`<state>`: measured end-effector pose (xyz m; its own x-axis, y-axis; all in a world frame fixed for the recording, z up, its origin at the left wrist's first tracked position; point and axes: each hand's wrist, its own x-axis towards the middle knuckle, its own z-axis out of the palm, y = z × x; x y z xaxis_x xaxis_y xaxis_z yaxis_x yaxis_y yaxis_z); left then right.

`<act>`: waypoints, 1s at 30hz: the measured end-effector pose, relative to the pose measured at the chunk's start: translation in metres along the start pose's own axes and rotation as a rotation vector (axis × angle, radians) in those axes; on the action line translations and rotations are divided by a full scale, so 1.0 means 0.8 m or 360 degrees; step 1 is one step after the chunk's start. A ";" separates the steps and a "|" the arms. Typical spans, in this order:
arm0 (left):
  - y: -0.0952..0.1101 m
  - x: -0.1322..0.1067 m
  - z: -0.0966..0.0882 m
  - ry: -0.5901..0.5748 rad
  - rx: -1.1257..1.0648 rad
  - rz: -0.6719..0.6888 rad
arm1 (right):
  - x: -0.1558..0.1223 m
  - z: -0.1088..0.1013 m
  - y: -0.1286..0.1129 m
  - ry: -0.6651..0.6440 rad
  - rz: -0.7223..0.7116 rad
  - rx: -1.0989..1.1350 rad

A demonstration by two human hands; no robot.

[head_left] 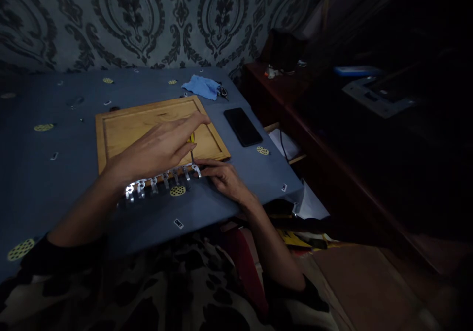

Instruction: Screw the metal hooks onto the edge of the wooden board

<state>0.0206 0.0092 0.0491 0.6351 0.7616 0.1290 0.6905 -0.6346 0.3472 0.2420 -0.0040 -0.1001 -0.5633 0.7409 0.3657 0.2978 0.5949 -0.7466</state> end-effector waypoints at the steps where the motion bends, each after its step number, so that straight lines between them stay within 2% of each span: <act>1: 0.001 0.000 0.000 -0.0008 -0.0003 -0.0003 | 0.000 0.000 0.000 0.0003 0.0003 0.0000; 7: 0.000 0.002 0.006 0.0054 -0.0065 0.0051 | 0.001 -0.002 -0.004 -0.0018 0.0013 0.0009; 13: -0.005 0.004 0.014 0.0135 0.0021 0.0048 | 0.000 -0.001 -0.004 0.0004 0.0022 -0.0006; 21: 0.001 0.003 0.016 0.0112 -0.0111 0.0158 | 0.001 -0.002 -0.004 -0.0010 0.0009 0.0001; 30: -0.007 0.003 0.013 0.0069 -0.0161 0.0184 | 0.001 -0.001 -0.002 -0.0001 -0.0018 -0.0004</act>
<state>0.0222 0.0130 0.0377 0.6913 0.6904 0.2131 0.5736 -0.7038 0.4192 0.2417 -0.0041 -0.0982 -0.5672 0.7339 0.3738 0.2933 0.6041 -0.7409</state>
